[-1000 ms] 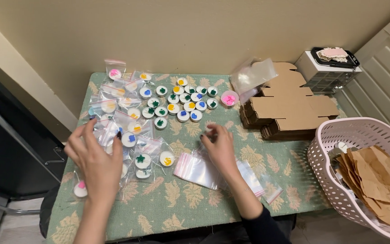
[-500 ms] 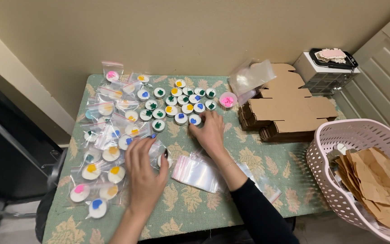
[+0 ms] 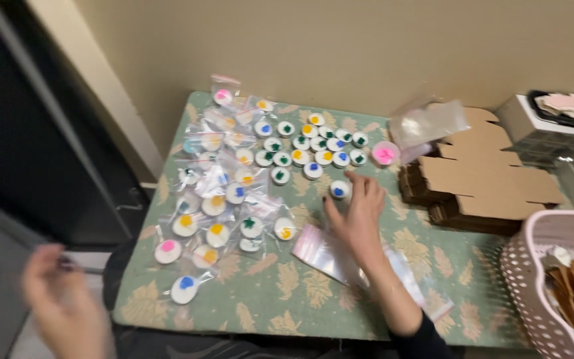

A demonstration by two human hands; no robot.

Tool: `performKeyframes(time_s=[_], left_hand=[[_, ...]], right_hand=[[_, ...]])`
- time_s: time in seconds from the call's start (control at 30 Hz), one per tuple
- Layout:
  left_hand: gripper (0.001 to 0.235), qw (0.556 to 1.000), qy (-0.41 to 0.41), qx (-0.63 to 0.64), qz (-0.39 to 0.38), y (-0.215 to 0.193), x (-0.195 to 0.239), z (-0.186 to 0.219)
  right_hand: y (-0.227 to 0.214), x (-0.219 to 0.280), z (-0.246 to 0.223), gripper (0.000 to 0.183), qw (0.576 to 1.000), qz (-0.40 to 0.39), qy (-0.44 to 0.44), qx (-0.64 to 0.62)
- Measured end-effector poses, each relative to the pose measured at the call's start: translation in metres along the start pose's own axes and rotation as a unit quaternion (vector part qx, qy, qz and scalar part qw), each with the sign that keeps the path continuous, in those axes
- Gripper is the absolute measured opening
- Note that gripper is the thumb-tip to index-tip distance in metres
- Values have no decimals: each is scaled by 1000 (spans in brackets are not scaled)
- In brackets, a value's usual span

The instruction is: The person sits at a table and places decorated tealight candles one at a time into small clear ziplock bags, pressing the bags closed and setting the sealed bags with the other packaged candles. Cardboard boxes and paper bags sit nearby on the table.

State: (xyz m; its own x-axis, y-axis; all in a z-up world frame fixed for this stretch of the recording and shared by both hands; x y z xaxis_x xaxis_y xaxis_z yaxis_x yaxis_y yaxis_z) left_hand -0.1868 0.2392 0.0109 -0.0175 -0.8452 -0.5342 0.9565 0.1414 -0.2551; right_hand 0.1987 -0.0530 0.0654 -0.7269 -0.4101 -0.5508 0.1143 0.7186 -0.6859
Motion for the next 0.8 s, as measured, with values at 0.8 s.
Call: performKeyframes(time_s=[0.8], left_hand=[[39,966,-216,37,-136,80,-5,-163]], right_hand=[[85,104,-195,44,947,-198,-202,-152]])
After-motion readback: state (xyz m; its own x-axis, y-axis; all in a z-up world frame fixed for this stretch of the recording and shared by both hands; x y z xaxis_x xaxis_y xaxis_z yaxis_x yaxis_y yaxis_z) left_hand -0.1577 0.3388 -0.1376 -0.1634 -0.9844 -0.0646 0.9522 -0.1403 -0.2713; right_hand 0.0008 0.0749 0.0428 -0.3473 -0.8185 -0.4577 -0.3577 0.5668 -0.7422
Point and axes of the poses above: each hand's wrist, its own x-axis away from the middle knuckle, its own y-axis out of the palm, z = x × y, the point moved 10 cm from there along -x, towards the middle knuckle, and after that the axes turned 6 degrees about z, right-handed, at the moved point
